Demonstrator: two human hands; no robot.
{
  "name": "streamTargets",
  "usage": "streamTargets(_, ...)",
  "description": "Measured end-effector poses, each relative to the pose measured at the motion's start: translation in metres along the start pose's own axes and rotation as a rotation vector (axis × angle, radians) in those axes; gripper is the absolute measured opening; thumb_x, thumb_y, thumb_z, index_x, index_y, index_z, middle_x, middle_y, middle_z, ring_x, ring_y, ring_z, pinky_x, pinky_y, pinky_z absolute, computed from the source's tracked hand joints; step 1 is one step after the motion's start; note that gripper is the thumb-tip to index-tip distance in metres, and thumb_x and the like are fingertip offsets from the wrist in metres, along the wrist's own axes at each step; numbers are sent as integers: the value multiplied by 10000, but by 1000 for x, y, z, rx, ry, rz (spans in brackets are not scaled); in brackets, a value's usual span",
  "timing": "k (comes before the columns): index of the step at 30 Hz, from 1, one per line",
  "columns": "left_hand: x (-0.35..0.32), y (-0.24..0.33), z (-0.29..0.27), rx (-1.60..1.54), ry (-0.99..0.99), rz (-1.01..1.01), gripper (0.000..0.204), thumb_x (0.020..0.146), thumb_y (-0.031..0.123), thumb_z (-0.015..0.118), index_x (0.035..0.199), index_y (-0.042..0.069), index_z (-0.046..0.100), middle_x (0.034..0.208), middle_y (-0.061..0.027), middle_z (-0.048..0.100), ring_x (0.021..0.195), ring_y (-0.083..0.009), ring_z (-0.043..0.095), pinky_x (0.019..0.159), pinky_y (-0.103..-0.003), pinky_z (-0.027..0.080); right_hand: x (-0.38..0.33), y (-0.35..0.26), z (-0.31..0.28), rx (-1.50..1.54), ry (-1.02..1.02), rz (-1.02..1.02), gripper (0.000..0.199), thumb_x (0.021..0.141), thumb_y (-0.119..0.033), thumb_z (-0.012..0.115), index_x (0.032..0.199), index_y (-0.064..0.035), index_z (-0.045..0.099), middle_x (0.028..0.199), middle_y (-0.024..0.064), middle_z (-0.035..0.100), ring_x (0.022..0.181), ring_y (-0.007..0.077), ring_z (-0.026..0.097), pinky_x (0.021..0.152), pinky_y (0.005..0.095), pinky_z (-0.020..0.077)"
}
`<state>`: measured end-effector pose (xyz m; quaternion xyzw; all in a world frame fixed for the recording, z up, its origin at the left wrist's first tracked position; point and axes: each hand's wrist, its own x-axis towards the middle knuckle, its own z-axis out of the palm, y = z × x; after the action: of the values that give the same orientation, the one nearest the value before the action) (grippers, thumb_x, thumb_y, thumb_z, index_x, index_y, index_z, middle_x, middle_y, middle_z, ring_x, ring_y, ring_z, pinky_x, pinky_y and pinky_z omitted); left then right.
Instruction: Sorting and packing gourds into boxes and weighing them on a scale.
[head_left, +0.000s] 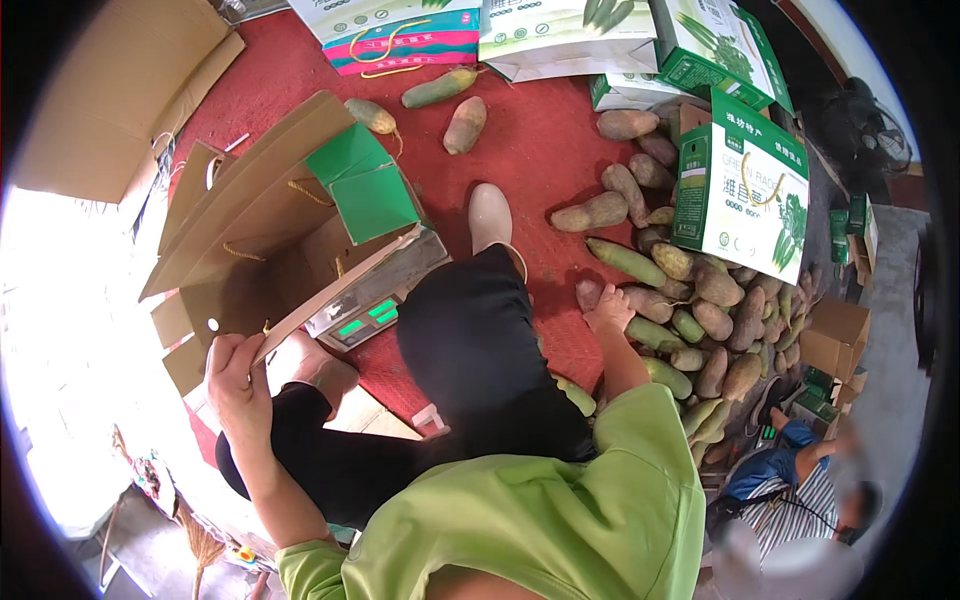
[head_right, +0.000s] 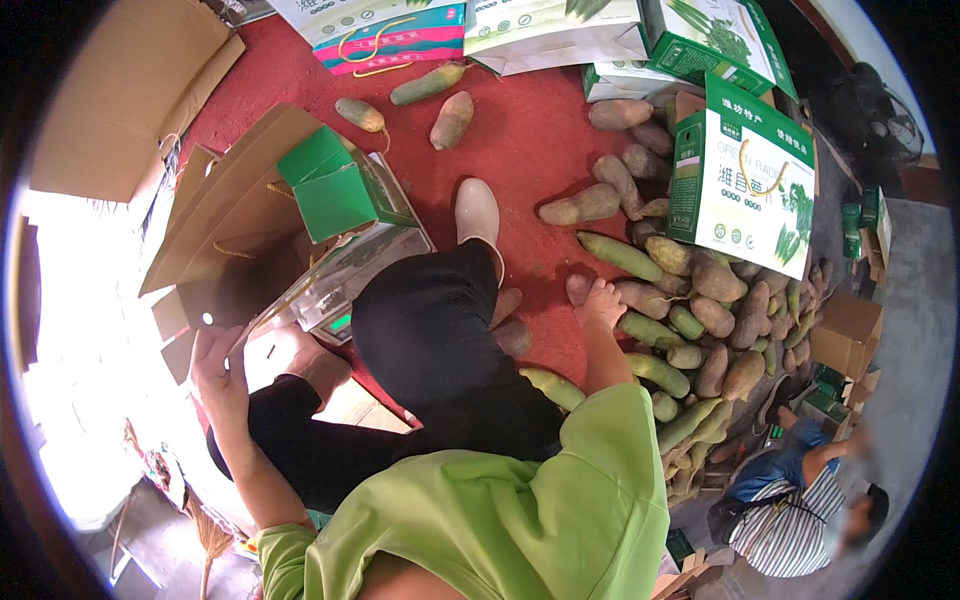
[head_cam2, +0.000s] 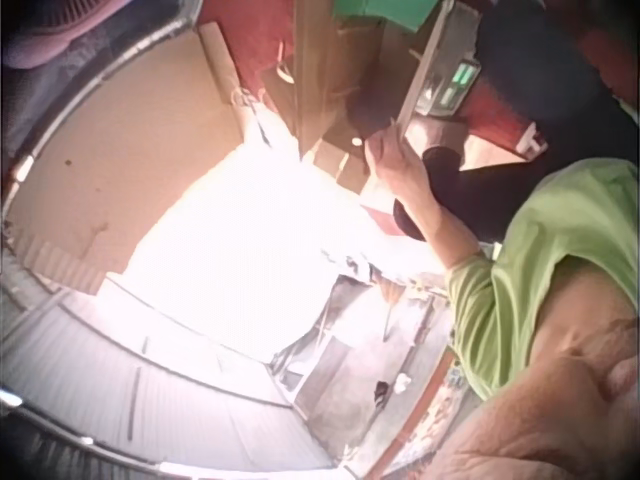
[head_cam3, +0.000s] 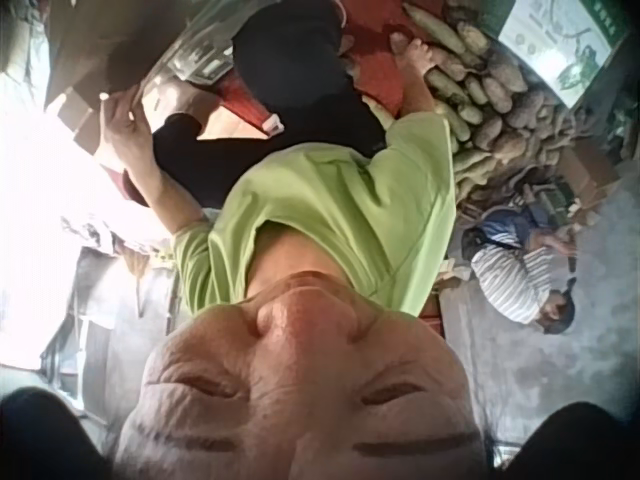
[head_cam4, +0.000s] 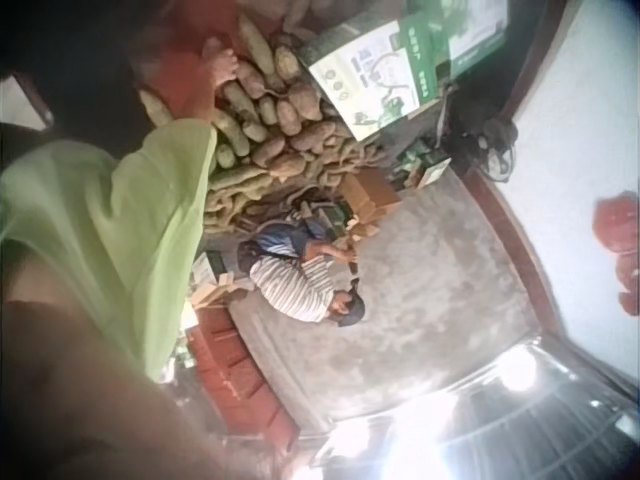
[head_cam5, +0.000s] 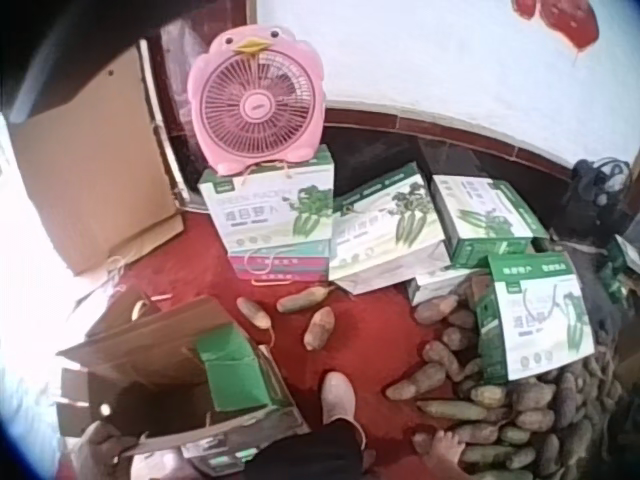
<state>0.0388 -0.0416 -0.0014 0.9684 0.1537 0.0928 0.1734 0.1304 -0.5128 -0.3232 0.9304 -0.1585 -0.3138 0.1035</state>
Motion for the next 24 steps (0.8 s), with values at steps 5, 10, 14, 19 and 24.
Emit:
streamTargets(5, -2, -6, -3, 30, 19, 25, 158, 731, -38, 633, 876, 18, 661, 827, -91, 546, 789, -281, 566, 684, -357, 459, -10, -11, -25, 422, 156, -79, 767, 587, -312, 840, 1197, -82, 436, 1168, 119, 545, 1120, 300, 527, 896, 450, 457)
streamTargets(10, -1, -9, -2, 79, 9, 71, 149, 718, -5, 633, 855, 46, 664, 825, -70, 567, 815, -267, 588, 683, -369, 482, 18, -24, -79, 1087, 345, -466, 749, 558, -211, 864, 1156, 13, 472, 1077, 163, 580, 992, 276, 569, 871, 370, 459)
streamTargets(14, -8, -12, -3, 133, 5, 80, 145, 740, 49, 619, 869, 83, 676, 839, -35, 571, 829, -241, 590, 680, -370, 494, -38, -65, -228, 1295, 336, -761, 768, 569, -169, 866, 1193, 32, 466, 1133, 144, 569, 1029, 226, 561, 897, 342, 452)
streamTargets(19, -13, -10, -7, 148, -30, 93, 173, 734, 62, 601, 887, 101, 670, 840, -22, 554, 827, -227, 583, 669, -368, 496, -149, -113, -370, 1298, 329, -1226, 762, 571, -143, 860, 1215, 7, 482, 1149, 99, 570, 1064, 203, 560, 932, 337, 450)
streamTargets(24, -16, -13, -12, 112, -58, 84, 154, 761, 53, 609, 896, 74, 680, 846, -53, 583, 823, -251, 594, 678, -373, 493, -239, -186, -419, 821, 207, -1643, 762, 534, -132, 844, 1210, -44, 504, 1104, 78, 587, 1035, 207, 583, 897, 354, 470)
